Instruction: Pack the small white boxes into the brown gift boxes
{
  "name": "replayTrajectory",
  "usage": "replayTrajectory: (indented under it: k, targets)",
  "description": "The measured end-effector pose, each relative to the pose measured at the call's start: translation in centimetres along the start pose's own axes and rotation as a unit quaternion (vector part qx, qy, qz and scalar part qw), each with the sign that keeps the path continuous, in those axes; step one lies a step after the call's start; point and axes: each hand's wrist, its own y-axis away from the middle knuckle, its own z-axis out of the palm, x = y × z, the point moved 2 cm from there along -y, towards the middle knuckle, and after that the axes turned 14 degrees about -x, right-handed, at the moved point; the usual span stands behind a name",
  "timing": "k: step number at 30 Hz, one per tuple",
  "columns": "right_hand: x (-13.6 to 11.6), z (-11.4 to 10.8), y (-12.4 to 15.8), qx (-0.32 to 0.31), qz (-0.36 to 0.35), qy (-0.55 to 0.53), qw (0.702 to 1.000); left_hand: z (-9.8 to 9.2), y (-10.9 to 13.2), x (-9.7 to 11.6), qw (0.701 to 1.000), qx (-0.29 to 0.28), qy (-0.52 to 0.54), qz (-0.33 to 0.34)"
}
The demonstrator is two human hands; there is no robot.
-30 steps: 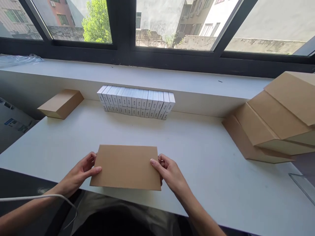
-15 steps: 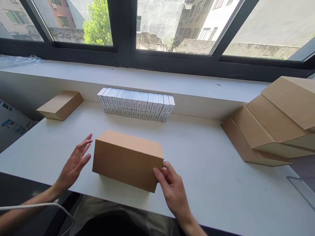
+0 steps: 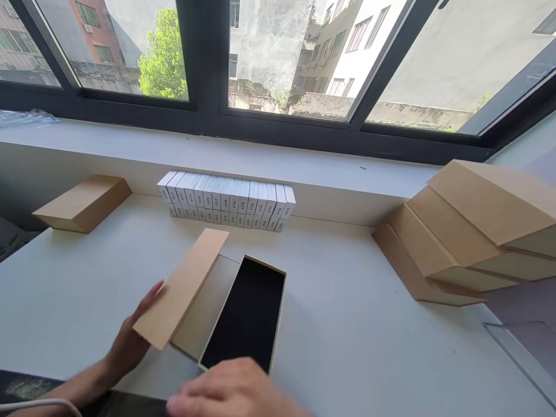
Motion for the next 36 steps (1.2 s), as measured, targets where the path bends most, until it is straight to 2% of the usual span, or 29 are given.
replayTrajectory:
  k: [1,2,4,5,6,8,11,16,20,22,24,27,29,30,31,33,35,36]
  targets:
    - [1.1,-2.3,1.0,0.079,0.04,0.011,0.996,-1.0,-1.8,0.5,1.0,0.02,0.009,0.002]
    - [2.6,-4.8,2.1,0.175,0.1,0.025,0.979,-1.9,-3.8,1.0,0.999,0.033,0.014,0.017]
    - [7.0,-10.0,4.2,0.369,0.247,0.04,0.895,-3.3,-7.9,2.0,0.997,0.044,0.038,0.05]
    - [9.4,-12.3,4.8,0.427,0.293,0.042,0.855,-3.6,-10.0,2.3,0.995,0.049,0.06,0.061]
    - [12.0,-14.4,5.2,0.452,0.333,0.045,0.826,-3.7,-11.9,2.5,0.993,0.049,0.082,0.072]
    - [16.5,-17.5,5.2,0.463,0.363,0.045,0.808,-3.2,-15.1,2.6,0.988,0.034,0.118,0.095]
    - [20.9,-19.4,4.7,0.453,0.375,0.056,0.807,-1.8,-17.9,2.2,0.982,-0.01,0.135,0.128]
    - [22.7,-18.9,4.4,0.443,0.377,0.089,0.808,-0.8,-18.5,0.8,0.98,-0.037,0.131,0.143]
    - [23.4,-19.3,5.4,0.491,0.376,0.1,0.78,-0.7,-18.2,0.1,0.986,-0.028,0.125,0.111]
    - [23.1,-19.9,6.4,0.528,0.364,0.09,0.762,-0.5,-18.2,0.2,0.987,-0.026,0.121,0.106]
    - [21.5,-20.3,7.6,0.57,0.338,0.081,0.745,-0.4,-18.2,0.6,0.987,-0.02,0.115,0.109]
    - [16.2,-19.1,8.9,0.617,0.291,0.08,0.727,-0.4,-18.1,1.3,0.989,-0.004,0.1,0.112]
    - [11.3,-17.0,8.8,0.619,0.248,0.116,0.736,-0.6,-18.2,1.7,0.989,0.006,0.092,0.116]
    - [8.7,-15.5,8.4,0.593,0.209,0.173,0.758,-0.7,-18.2,1.9,0.989,0.011,0.087,0.12]
    - [6.3,-13.9,7.6,0.527,0.179,0.24,0.795,-0.8,-18.3,1.9,0.989,0.017,0.082,0.124]
    - [2.8,-10.3,5.6,0.323,0.112,0.342,0.876,-1.1,-18.5,1.8,0.988,0.029,0.066,0.133]
    - [1.1,-6.9,3.7,0.145,0.046,0.373,0.915,-1.4,-18.8,1.4,0.988,0.042,0.047,0.142]
    - [1.0,-5.6,2.9,0.096,0.028,0.374,0.922,-1.4,-18.9,1.2,0.987,0.045,0.04,0.147]
